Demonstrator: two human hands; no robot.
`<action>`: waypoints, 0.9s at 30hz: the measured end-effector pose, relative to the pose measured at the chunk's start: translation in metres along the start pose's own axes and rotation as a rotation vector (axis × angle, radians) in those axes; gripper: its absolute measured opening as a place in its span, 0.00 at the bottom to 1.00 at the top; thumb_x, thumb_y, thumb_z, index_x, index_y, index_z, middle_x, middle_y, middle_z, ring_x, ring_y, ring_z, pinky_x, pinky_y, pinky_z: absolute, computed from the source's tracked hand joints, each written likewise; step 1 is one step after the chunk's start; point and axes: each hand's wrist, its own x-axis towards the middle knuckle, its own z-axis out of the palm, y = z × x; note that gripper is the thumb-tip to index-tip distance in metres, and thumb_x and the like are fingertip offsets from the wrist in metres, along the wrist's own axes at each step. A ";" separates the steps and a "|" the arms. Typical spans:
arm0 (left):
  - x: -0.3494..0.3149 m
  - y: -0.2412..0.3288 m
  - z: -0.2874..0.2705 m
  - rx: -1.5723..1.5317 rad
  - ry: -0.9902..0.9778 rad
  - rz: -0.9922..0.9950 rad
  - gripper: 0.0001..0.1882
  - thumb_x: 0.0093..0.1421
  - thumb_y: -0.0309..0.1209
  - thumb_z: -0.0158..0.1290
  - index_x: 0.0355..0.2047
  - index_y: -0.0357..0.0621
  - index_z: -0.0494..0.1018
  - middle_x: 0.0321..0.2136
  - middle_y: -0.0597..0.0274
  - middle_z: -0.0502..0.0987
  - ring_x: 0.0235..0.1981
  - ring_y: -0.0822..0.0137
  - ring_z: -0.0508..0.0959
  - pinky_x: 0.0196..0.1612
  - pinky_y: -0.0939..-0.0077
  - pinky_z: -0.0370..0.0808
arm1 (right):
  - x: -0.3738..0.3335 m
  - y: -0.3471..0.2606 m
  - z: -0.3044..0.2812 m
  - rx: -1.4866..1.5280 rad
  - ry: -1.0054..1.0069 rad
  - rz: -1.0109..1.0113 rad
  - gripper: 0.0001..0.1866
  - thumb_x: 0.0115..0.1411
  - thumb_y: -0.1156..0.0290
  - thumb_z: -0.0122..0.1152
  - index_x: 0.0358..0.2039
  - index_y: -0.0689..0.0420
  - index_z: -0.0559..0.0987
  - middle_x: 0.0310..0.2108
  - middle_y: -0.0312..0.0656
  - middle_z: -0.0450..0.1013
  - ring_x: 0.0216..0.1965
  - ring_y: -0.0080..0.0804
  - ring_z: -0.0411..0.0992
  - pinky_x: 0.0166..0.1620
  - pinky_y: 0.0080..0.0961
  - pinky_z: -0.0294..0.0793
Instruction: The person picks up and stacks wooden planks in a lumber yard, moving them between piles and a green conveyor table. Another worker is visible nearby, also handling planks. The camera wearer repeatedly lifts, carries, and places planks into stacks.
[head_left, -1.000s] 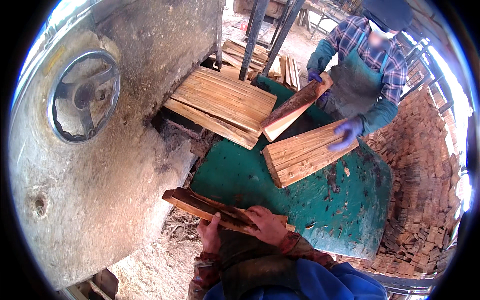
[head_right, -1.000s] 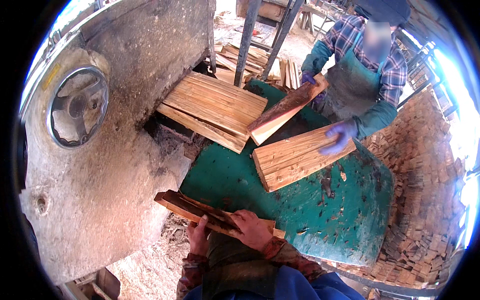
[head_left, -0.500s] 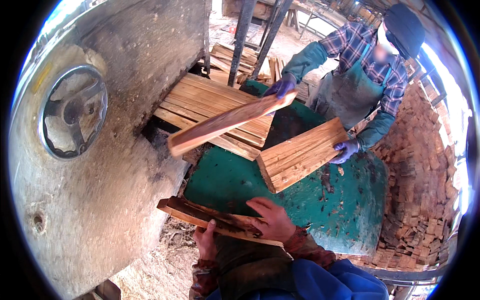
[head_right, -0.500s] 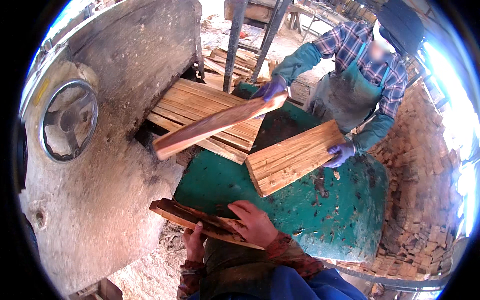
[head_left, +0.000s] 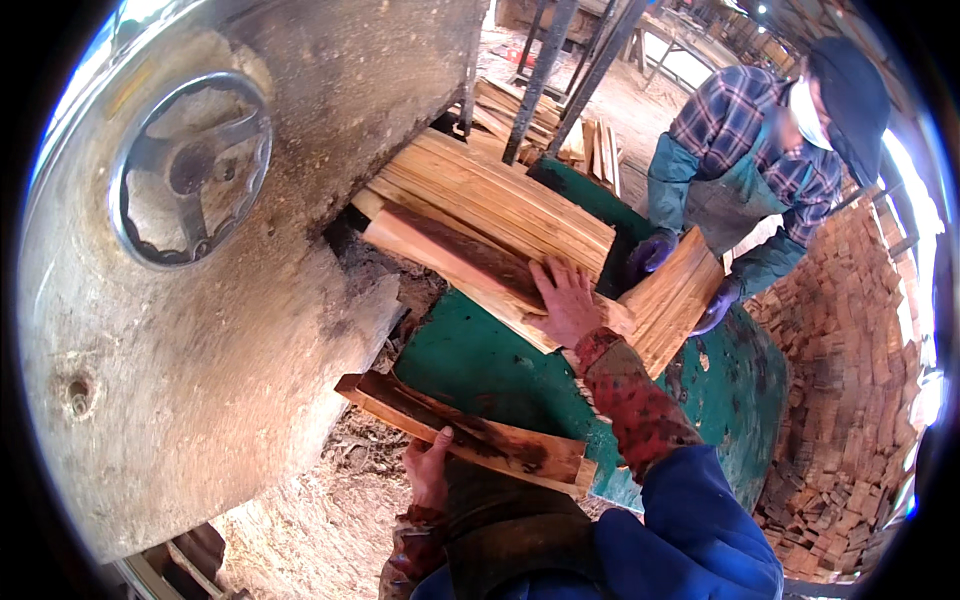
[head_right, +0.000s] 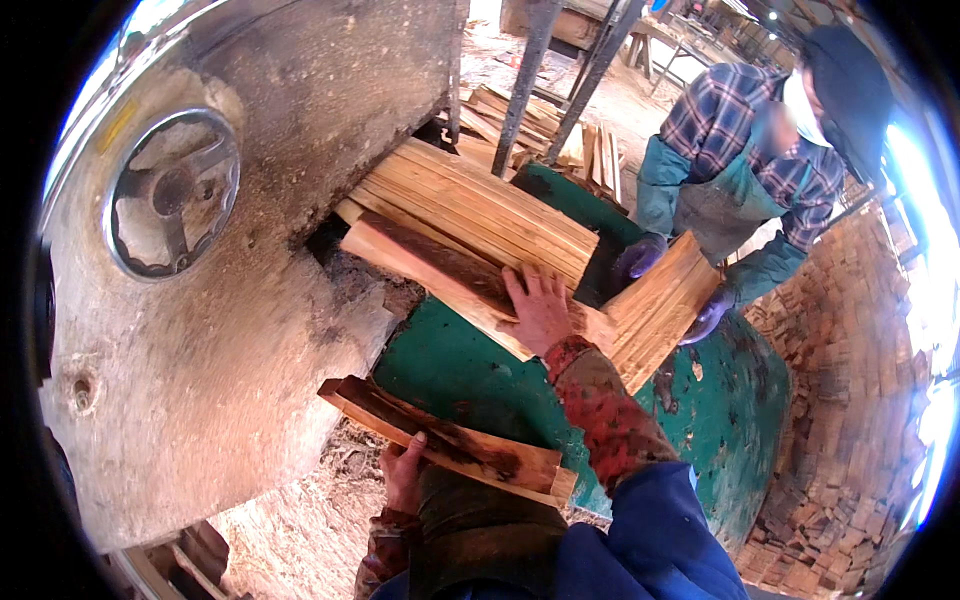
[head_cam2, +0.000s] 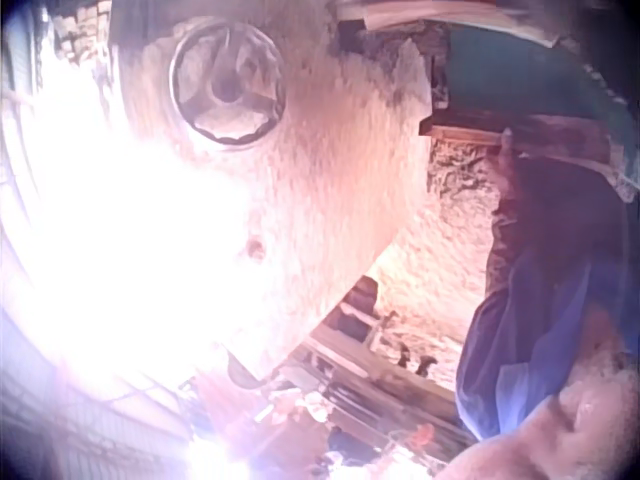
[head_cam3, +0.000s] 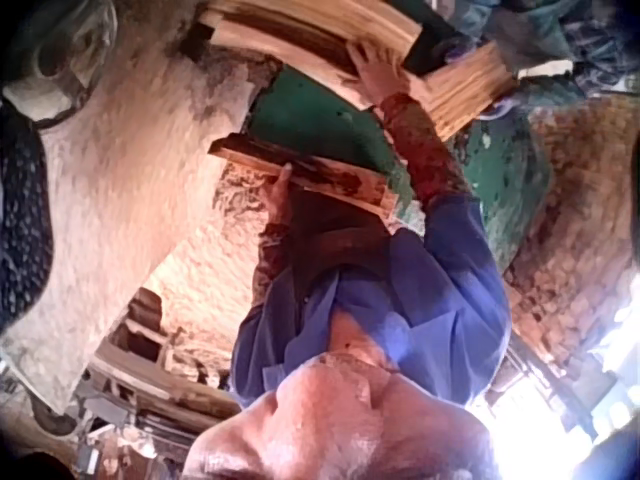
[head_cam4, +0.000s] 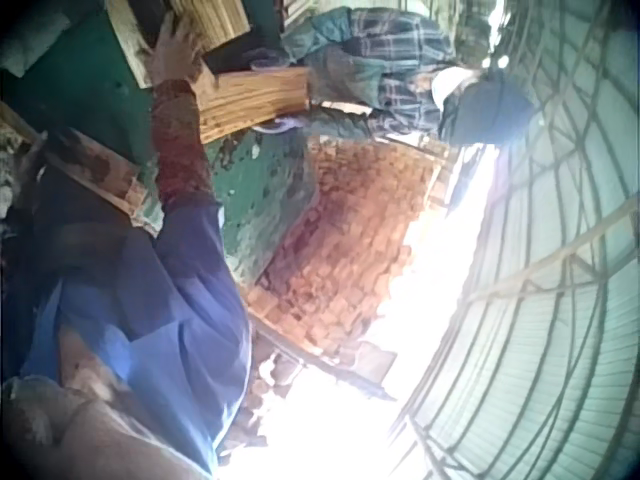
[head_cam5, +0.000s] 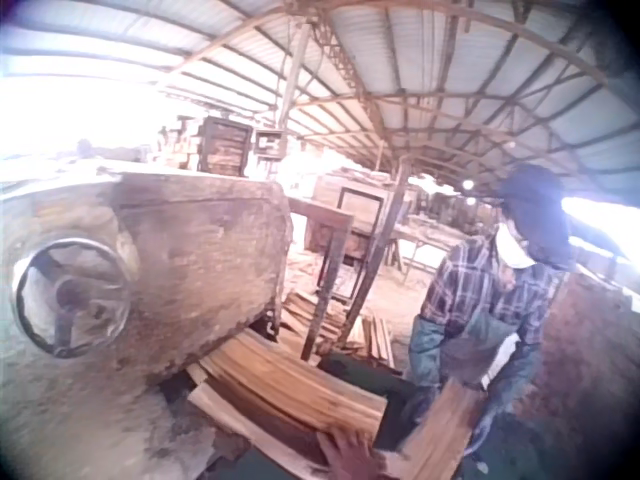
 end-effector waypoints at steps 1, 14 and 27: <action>0.003 -0.006 -0.004 0.016 0.007 -0.007 0.21 0.57 0.35 0.64 0.45 0.32 0.75 0.37 0.62 0.79 0.37 0.72 0.75 0.44 0.76 0.72 | 0.000 0.006 0.006 -0.022 0.006 0.003 0.50 0.44 0.55 0.75 0.65 0.54 0.61 0.62 0.50 0.56 0.64 0.54 0.53 0.63 0.55 0.51; -0.005 0.008 0.001 0.020 0.006 0.036 0.20 0.58 0.33 0.63 0.46 0.34 0.74 0.37 0.62 0.78 0.37 0.70 0.77 0.45 0.73 0.74 | -0.059 -0.014 -0.032 0.079 0.022 -0.018 0.43 0.46 0.57 0.71 0.62 0.56 0.66 0.55 0.53 0.65 0.57 0.54 0.62 0.63 0.47 0.56; -0.002 0.004 0.002 -0.004 0.006 0.006 0.20 0.59 0.33 0.61 0.47 0.33 0.73 0.40 0.61 0.77 0.39 0.69 0.75 0.45 0.73 0.73 | -0.126 -0.053 0.031 0.328 -0.223 -0.178 0.36 0.53 0.50 0.67 0.55 0.60 0.72 0.55 0.53 0.65 0.58 0.54 0.63 0.60 0.45 0.62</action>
